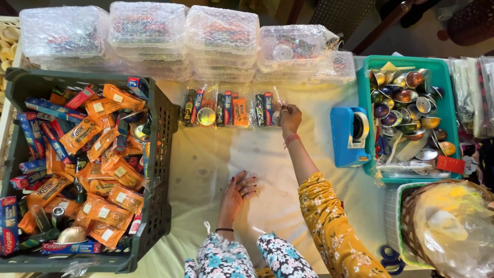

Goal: The person sits at a table and wraps small items, including toothpaste tubes and small metal cups, in a red patterned cloth. They pick up items from a crate and the table surface, fold the cloth around them, and place the wrapped bundles back on the table.

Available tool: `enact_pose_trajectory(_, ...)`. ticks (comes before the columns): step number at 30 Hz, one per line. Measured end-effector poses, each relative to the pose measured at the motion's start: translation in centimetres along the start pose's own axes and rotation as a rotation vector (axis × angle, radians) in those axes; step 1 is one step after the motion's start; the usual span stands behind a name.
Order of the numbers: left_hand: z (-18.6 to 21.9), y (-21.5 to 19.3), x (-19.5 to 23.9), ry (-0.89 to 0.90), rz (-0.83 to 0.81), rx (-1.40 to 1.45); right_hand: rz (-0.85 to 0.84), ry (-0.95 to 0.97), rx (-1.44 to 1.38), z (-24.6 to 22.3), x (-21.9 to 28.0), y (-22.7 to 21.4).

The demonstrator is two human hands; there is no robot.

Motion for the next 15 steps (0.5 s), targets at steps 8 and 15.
enact_pose_trajectory(8,0.8,0.9,0.4,0.039,-0.033,0.008,0.328,0.089,-0.019,4.3,1.7,-2.8)
enact_pose_trajectory(15,0.7,1.0,0.5,-0.003,-0.022,-0.017,-0.252,0.663,-0.977,8.6,10.4,0.2)
Point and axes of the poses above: each hand's wrist, its own x-axis away from the middle knuckle, its own y-axis out of the palm, z = x × y, the point moved 5 cm from there along -x, towards the middle knuckle, and after that the axes turned 2 degrees about -x, right-handed, at the moved point
